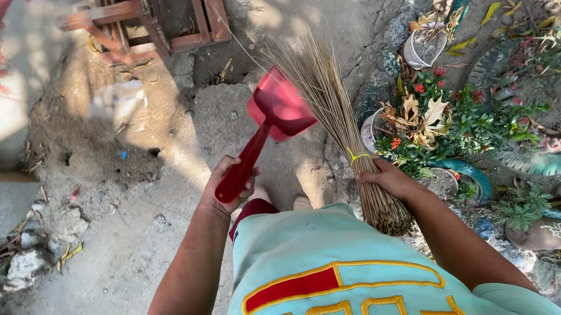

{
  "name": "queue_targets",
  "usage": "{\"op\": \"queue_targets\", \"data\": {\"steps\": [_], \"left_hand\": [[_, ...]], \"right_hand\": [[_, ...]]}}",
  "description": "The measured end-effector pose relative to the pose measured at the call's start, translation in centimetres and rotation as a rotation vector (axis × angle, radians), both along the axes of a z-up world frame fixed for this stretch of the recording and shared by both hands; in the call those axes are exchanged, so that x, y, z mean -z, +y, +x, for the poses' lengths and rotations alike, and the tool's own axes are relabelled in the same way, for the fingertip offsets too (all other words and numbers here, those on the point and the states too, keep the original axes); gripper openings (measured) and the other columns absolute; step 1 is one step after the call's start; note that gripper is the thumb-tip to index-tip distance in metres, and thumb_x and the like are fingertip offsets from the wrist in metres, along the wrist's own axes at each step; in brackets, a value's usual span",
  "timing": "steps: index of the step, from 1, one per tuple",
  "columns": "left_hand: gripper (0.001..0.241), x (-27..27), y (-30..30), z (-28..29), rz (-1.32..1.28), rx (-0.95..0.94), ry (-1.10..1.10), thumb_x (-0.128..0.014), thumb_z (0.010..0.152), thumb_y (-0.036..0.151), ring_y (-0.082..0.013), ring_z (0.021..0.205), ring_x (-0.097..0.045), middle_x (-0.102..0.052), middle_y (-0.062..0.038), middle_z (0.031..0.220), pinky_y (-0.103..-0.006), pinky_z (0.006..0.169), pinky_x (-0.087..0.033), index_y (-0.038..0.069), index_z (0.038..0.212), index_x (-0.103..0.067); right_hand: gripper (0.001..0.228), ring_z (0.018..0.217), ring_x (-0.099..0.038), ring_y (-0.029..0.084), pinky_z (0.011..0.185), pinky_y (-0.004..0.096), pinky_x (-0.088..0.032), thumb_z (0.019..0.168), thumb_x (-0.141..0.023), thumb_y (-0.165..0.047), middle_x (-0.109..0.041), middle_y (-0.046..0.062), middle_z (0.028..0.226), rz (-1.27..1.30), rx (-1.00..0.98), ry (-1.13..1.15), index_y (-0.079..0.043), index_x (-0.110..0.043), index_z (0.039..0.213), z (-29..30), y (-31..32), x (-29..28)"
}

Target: The person sweeps dried leaves from a dirt and concrete yard using a broom and a dustpan, eventually depositing the collected debris into a black bin.

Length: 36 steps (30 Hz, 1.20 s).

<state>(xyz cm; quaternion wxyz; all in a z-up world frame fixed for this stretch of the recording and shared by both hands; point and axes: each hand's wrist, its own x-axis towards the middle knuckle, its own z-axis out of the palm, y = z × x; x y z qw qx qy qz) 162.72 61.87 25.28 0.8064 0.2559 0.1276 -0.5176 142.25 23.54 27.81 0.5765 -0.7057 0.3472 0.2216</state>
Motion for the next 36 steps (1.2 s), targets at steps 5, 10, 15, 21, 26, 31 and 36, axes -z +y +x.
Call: {"op": "queue_targets", "data": {"steps": [5, 10, 15, 21, 26, 31, 36], "left_hand": [[0.041, -0.6, -4.6, 10.7, -0.085, 0.025, 0.059, -0.059, 0.091, 0.024, -0.0257, 0.067, -0.065, -0.068, -0.020, 0.096, -0.0317, 0.055, -0.055, -0.004, 0.121, -0.058], [0.044, 1.8, -8.5, 24.1, 0.189, 0.084, 0.121, -0.059, 0.088, 0.018, -0.0247, 0.072, -0.067, -0.069, -0.020, 0.100, -0.0319, 0.062, -0.059, -0.010, 0.122, -0.058], [0.040, 4.5, -12.8, 40.9, 0.285, 0.258, -0.088, -0.066, 0.089, 0.024, -0.0229, 0.069, -0.066, -0.065, -0.015, 0.089, -0.0343, 0.056, -0.056, 0.002, 0.119, -0.053], [0.045, 3.6, -18.6, 53.2, 0.288, 0.468, -0.123, -0.061, 0.088, 0.026, -0.0275, 0.069, -0.069, -0.069, -0.018, 0.090, -0.0373, 0.056, -0.057, 0.004, 0.127, -0.050], [0.040, 2.4, -23.6, 60.2, 0.223, 0.377, -0.151, -0.059, 0.091, 0.027, -0.0280, 0.062, -0.066, -0.070, -0.018, 0.086, -0.0374, 0.047, -0.052, 0.003, 0.122, -0.057], [0.037, 4.1, -30.7, 68.8, 0.211, 0.290, -0.192, -0.061, 0.091, 0.025, -0.0254, 0.057, -0.065, -0.069, -0.017, 0.083, -0.0349, 0.043, -0.050, 0.001, 0.120, -0.059], [0.041, 4.5, -39.3, 78.7, 0.225, 0.344, -0.130, -0.061, 0.090, 0.028, -0.0216, 0.061, -0.068, -0.073, -0.018, 0.090, -0.0328, 0.047, -0.053, 0.002, 0.123, -0.059]], "right_hand": [[0.078, 0.088, -0.074, 0.029, 0.077, 0.038, -0.058, 0.079, -0.078, -0.038, -0.075, 0.023, 0.112, -0.001, 0.076, 0.027, 0.007, -0.056, 0.139, 7.3, -2.6, 2.1], [0.072, 0.084, -0.073, 0.029, 0.075, 0.040, -0.057, 0.078, -0.076, -0.037, -0.074, 0.019, 0.107, 0.010, 0.247, 0.068, 0.000, -0.056, 0.137, 17.5, -4.7, 4.7], [0.063, 0.088, -0.071, 0.021, 0.078, 0.032, -0.055, 0.081, -0.079, -0.035, -0.074, 0.012, 0.107, -0.057, 0.327, -0.101, -0.002, -0.062, 0.133, 29.3, -5.8, 3.8], [0.060, 0.077, -0.071, 0.025, 0.068, 0.036, -0.058, 0.080, -0.075, -0.032, -0.074, 0.014, 0.097, 0.178, 0.574, -0.053, -0.002, -0.063, 0.130, 37.7, -6.6, 2.5], [0.054, 0.070, -0.071, 0.029, 0.064, 0.041, -0.058, 0.084, -0.073, -0.032, -0.073, 0.018, 0.090, 0.168, 0.644, 0.083, 0.002, -0.062, 0.124, 46.1, -10.8, 3.2], [0.052, 0.069, -0.071, 0.031, 0.064, 0.043, -0.059, 0.083, -0.071, -0.034, -0.072, 0.020, 0.090, 0.213, 0.652, 0.091, 0.001, -0.063, 0.120, 55.6, -19.5, 4.9], [0.060, 0.089, -0.068, 0.027, 0.080, 0.038, -0.053, 0.086, -0.076, -0.045, -0.070, 0.017, 0.106, -0.023, 0.426, 0.058, 0.001, -0.067, 0.123, 65.6, -31.3, 6.2]]}}
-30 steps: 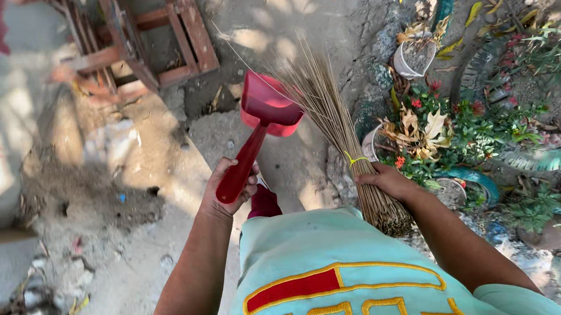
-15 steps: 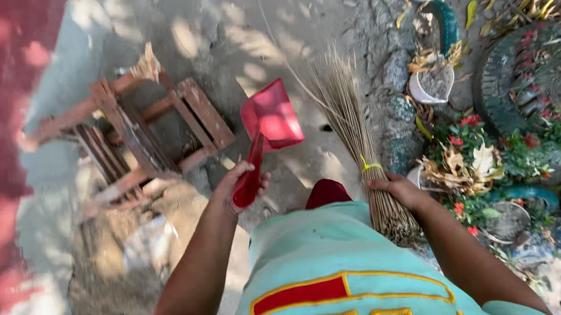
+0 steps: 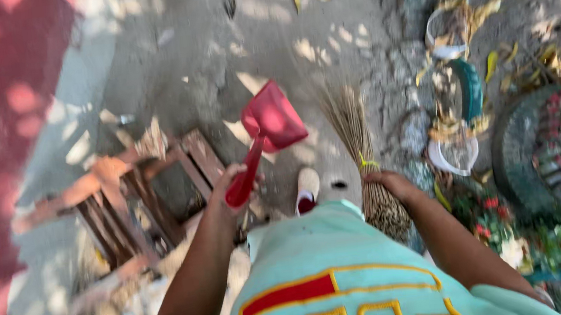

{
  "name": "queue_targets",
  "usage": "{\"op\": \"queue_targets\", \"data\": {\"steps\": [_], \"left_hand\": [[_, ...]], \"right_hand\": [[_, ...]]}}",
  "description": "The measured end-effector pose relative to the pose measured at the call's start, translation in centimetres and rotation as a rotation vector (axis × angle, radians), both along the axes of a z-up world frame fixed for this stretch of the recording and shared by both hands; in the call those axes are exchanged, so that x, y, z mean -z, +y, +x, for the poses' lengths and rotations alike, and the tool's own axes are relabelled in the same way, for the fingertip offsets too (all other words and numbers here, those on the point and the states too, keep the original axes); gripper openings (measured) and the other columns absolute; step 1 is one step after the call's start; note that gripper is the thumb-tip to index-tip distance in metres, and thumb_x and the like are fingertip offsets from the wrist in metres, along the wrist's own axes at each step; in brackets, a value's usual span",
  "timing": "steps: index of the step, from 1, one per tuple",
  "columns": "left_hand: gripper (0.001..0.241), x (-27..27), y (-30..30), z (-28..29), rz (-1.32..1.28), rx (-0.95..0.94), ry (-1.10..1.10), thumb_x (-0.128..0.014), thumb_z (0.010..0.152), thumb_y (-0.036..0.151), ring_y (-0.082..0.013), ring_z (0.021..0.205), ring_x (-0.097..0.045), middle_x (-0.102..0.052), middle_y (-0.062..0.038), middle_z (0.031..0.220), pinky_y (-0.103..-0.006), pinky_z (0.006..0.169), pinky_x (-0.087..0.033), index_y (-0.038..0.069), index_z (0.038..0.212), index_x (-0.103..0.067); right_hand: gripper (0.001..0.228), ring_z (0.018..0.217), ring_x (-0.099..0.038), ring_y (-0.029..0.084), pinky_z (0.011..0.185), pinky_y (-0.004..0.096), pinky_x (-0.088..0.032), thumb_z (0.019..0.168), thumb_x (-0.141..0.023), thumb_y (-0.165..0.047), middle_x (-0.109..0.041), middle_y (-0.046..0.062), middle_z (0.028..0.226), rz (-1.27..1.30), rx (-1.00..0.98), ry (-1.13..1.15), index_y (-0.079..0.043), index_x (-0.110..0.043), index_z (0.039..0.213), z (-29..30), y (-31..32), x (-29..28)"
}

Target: The person sweeps dried leaves from a dirt and concrete yard using a broom and a dustpan, eventually depositing the collected debris into a black bin.

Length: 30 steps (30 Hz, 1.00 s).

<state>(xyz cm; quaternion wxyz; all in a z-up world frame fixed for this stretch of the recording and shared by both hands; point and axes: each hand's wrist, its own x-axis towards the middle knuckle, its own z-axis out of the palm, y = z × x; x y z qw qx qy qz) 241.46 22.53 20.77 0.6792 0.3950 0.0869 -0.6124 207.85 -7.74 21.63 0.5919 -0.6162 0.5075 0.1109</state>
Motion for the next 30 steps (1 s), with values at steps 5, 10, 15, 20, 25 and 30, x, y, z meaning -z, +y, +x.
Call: {"op": "queue_targets", "data": {"steps": [5, 10, 15, 20, 25, 30], "left_hand": [[0.044, 0.0, -7.6, 8.3, 0.101, -0.062, -0.036, -0.062, 0.090, 0.029, -0.0214, 0.063, -0.068, -0.073, -0.019, 0.091, -0.0340, 0.051, -0.056, -0.003, 0.121, -0.058], [0.036, 0.2, -16.3, 17.6, 0.016, -0.077, -0.058, -0.062, 0.091, 0.028, -0.0232, 0.065, -0.069, -0.071, -0.018, 0.087, -0.0339, 0.053, -0.056, -0.001, 0.113, -0.061], [0.034, 2.5, -25.6, 27.1, 0.063, -0.074, 0.044, -0.062, 0.090, 0.026, -0.0253, 0.062, -0.067, -0.070, -0.017, 0.081, -0.0349, 0.053, -0.056, -0.002, 0.109, -0.063], [0.032, 3.6, -35.0, 35.9, -0.011, -0.048, 0.042, -0.066, 0.088, 0.024, -0.0306, 0.070, -0.068, -0.067, -0.018, 0.088, -0.0384, 0.057, -0.057, 0.000, 0.110, -0.061], [0.043, 4.8, -43.8, 45.2, -0.076, 0.007, 0.058, -0.066, 0.083, 0.030, -0.0340, 0.077, -0.068, -0.067, -0.021, 0.098, -0.0373, 0.056, -0.059, 0.000, 0.113, -0.059], [0.035, 8.2, -54.1, 50.6, 0.153, 0.045, 0.167, -0.069, 0.080, 0.022, -0.0325, 0.074, -0.066, -0.067, -0.015, 0.095, -0.0361, 0.056, -0.057, 0.007, 0.111, -0.061]], "right_hand": [[0.067, 0.089, -0.070, 0.029, 0.081, 0.041, -0.055, 0.080, -0.076, -0.042, -0.072, 0.018, 0.106, 0.119, 0.056, 0.029, 0.000, -0.062, 0.131, 7.2, -7.7, -1.7], [0.073, 0.088, -0.072, 0.029, 0.080, 0.042, -0.057, 0.078, -0.076, -0.040, -0.074, 0.019, 0.107, 0.081, -0.040, 0.113, -0.002, -0.057, 0.138, 14.8, -14.4, -5.1], [0.075, 0.087, -0.072, 0.030, 0.077, 0.043, -0.057, 0.079, -0.075, -0.038, -0.073, 0.020, 0.109, 0.104, -0.014, 0.091, -0.003, -0.053, 0.141, 22.6, -20.9, -7.2], [0.086, 0.096, -0.072, 0.030, 0.082, 0.042, -0.057, 0.076, -0.076, -0.038, -0.072, 0.021, 0.122, 0.100, 0.061, 0.028, -0.004, -0.047, 0.149, 30.5, -27.3, -7.5], [0.109, 0.113, -0.068, 0.030, 0.097, 0.037, -0.054, 0.076, -0.079, -0.040, -0.061, 0.021, 0.140, 0.054, 0.115, 0.030, -0.007, -0.021, 0.161, 36.8, -32.8, -7.4], [0.108, 0.113, -0.067, 0.032, 0.097, 0.040, -0.052, 0.072, -0.076, -0.041, -0.060, 0.020, 0.144, 0.103, 0.101, 0.091, -0.015, -0.024, 0.163, 40.9, -38.5, -7.4]]}}
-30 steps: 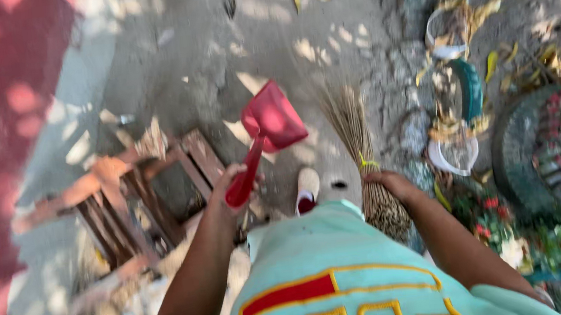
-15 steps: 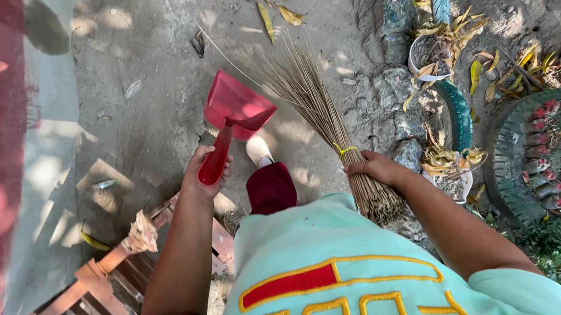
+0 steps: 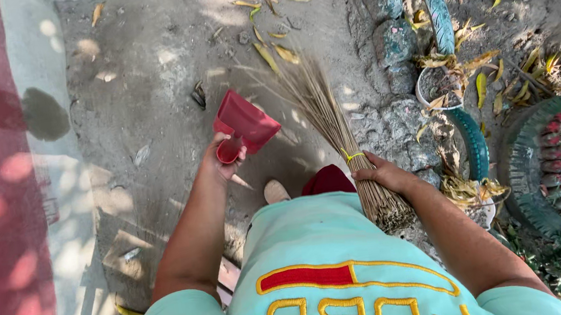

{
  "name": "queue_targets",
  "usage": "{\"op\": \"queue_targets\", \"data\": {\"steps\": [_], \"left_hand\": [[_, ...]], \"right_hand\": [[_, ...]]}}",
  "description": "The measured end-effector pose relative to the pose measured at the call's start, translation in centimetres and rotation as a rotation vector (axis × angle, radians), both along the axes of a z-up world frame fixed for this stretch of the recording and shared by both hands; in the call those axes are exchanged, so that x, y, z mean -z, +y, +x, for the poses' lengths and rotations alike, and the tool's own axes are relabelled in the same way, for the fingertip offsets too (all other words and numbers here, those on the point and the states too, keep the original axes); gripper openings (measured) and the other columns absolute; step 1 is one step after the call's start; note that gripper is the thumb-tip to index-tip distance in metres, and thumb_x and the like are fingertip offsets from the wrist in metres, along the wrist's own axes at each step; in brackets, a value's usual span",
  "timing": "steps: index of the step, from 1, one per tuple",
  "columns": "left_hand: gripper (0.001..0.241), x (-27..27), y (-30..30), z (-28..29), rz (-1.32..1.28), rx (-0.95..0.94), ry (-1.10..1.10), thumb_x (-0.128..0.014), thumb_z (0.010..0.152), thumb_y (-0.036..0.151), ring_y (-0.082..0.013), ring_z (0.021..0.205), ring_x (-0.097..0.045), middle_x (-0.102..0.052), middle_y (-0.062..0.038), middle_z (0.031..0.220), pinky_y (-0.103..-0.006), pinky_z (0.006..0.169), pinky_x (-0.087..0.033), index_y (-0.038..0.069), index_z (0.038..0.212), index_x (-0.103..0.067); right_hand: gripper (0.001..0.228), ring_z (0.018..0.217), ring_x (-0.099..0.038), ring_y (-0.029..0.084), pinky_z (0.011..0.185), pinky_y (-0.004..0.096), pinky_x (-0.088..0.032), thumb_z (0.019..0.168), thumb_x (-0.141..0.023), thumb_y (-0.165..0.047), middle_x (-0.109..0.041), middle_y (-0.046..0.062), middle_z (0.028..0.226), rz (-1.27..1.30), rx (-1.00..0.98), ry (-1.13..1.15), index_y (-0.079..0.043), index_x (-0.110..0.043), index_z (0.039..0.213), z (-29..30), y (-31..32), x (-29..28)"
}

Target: The person sweeps dried leaves from a dirt and concrete yard using a broom and a dustpan, eventually depositing the collected debris into a black bin.

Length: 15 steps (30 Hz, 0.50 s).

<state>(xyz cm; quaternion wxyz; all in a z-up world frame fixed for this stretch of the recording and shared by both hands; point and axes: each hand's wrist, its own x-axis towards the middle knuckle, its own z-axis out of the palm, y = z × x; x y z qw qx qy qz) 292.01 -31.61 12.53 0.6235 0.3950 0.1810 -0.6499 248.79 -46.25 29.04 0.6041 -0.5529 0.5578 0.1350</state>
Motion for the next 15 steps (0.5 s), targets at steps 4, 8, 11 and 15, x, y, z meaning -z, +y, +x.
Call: {"op": "queue_targets", "data": {"steps": [4, 8, 11, 15], "left_hand": [[0.026, 3.0, -6.7, 3.0, 0.018, -0.024, 0.013, -0.070, 0.079, 0.021, -0.0307, 0.070, -0.065, -0.068, -0.011, 0.089, -0.0356, 0.055, -0.057, 0.013, 0.102, -0.061], [0.033, 4.3, -11.9, 5.5, -0.078, -0.088, 0.038, -0.069, 0.083, 0.026, -0.0297, 0.072, -0.068, -0.070, -0.014, 0.089, -0.0365, 0.056, -0.058, 0.003, 0.106, -0.063], [0.037, 3.7, -16.6, 7.3, -0.120, -0.151, -0.083, -0.068, 0.086, 0.027, -0.0312, 0.071, -0.068, -0.070, -0.018, 0.088, -0.0356, 0.057, -0.058, -0.003, 0.109, -0.063], [0.040, 4.3, -22.9, 8.4, -0.006, -0.211, -0.066, -0.066, 0.083, 0.025, -0.0314, 0.067, -0.069, -0.071, -0.018, 0.083, -0.0352, 0.054, -0.057, -0.003, 0.111, -0.063]], "right_hand": [[0.106, 0.113, -0.065, 0.029, 0.098, 0.038, -0.050, 0.075, -0.076, -0.045, -0.059, 0.020, 0.144, 0.029, -0.100, 0.034, -0.014, -0.025, 0.163, 2.9, -7.6, 1.8], [0.105, 0.110, -0.072, 0.030, 0.098, 0.039, -0.055, 0.075, -0.072, -0.046, -0.061, 0.021, 0.141, 0.125, -0.053, 0.055, -0.012, -0.026, 0.163, 6.0, -19.1, 3.1], [0.099, 0.114, -0.068, 0.031, 0.099, 0.042, -0.051, 0.076, -0.072, -0.051, -0.066, 0.021, 0.139, 0.035, -0.134, 0.083, -0.011, -0.039, 0.160, 7.6, -29.0, 3.0], [0.086, 0.117, -0.065, 0.033, 0.101, 0.048, -0.048, 0.079, -0.066, -0.051, -0.066, 0.021, 0.137, 0.091, 0.007, 0.092, -0.014, -0.047, 0.155, 11.1, -42.4, 4.6]]}}
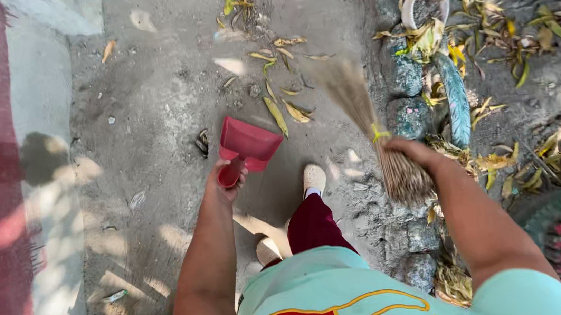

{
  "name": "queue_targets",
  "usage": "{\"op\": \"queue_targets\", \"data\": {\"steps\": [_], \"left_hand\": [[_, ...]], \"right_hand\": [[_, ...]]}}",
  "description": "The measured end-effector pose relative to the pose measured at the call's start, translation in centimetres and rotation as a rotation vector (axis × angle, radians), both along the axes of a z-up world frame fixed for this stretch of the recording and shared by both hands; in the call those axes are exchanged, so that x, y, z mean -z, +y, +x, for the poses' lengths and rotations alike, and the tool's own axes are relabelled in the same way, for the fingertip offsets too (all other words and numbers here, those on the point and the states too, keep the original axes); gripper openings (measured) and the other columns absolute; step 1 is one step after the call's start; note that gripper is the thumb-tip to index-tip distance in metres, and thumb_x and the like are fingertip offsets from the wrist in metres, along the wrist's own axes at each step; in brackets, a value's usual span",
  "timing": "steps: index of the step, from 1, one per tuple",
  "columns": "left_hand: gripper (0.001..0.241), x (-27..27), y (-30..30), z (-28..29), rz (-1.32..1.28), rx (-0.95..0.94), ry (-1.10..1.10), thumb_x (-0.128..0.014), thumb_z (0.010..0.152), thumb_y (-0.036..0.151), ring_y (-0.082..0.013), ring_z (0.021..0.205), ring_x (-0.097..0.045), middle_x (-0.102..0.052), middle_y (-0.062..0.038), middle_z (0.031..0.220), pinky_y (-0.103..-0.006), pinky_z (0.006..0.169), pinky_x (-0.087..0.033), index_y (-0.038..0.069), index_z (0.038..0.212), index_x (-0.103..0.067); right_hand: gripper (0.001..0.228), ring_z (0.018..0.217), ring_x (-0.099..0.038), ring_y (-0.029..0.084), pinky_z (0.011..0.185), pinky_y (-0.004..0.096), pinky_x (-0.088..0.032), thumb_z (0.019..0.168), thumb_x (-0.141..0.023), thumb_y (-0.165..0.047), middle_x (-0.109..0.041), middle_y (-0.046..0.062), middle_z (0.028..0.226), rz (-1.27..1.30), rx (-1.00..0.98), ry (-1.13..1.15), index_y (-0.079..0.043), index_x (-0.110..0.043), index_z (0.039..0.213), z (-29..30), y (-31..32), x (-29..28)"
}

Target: The person sweeps dried leaves from a dirt and concrete yard using a broom and a dustpan, eventually depositing the collected debris into a black bin.

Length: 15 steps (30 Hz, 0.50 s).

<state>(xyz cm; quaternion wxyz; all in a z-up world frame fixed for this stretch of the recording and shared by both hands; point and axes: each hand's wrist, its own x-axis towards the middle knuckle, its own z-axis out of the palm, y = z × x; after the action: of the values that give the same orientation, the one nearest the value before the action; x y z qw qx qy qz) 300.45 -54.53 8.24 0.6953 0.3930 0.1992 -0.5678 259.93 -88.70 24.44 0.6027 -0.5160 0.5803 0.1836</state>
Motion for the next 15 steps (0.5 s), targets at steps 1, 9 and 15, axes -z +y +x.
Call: {"op": "queue_targets", "data": {"steps": [1, 9, 15], "left_hand": [[0.039, 0.7, -1.3, 0.3, -0.015, -0.017, -0.012, -0.066, 0.084, 0.025, -0.0308, 0.067, -0.069, -0.071, -0.017, 0.083, -0.0352, 0.055, -0.057, -0.003, 0.112, -0.063], [0.034, 4.9, -6.8, 0.1, 0.200, 0.033, -0.079, -0.066, 0.085, 0.029, -0.0304, 0.059, -0.066, -0.067, -0.016, 0.075, -0.0396, 0.049, -0.055, 0.006, 0.110, -0.061], [0.035, 4.1, -8.0, 1.3, 0.291, -0.051, -0.034, -0.067, 0.082, 0.024, -0.0306, 0.060, -0.065, -0.065, -0.015, 0.080, -0.0407, 0.047, -0.053, 0.009, 0.112, -0.057]], "right_hand": [[0.085, 0.118, -0.064, 0.032, 0.103, 0.049, -0.047, 0.080, -0.066, -0.053, -0.065, 0.019, 0.137, -0.006, 0.054, 0.013, -0.017, -0.046, 0.154, 1.5, -2.5, 1.4], [0.066, 0.091, -0.068, 0.032, 0.079, 0.050, -0.055, 0.076, -0.074, -0.044, -0.068, 0.018, 0.107, 0.223, -0.015, -0.089, -0.012, -0.057, 0.132, 14.6, 0.1, 13.7], [0.100, 0.114, -0.065, 0.029, 0.096, 0.041, -0.054, 0.080, -0.079, -0.040, -0.056, 0.017, 0.136, 0.293, -0.301, -0.240, -0.017, -0.027, 0.161, 11.8, 4.9, 6.8]]}}
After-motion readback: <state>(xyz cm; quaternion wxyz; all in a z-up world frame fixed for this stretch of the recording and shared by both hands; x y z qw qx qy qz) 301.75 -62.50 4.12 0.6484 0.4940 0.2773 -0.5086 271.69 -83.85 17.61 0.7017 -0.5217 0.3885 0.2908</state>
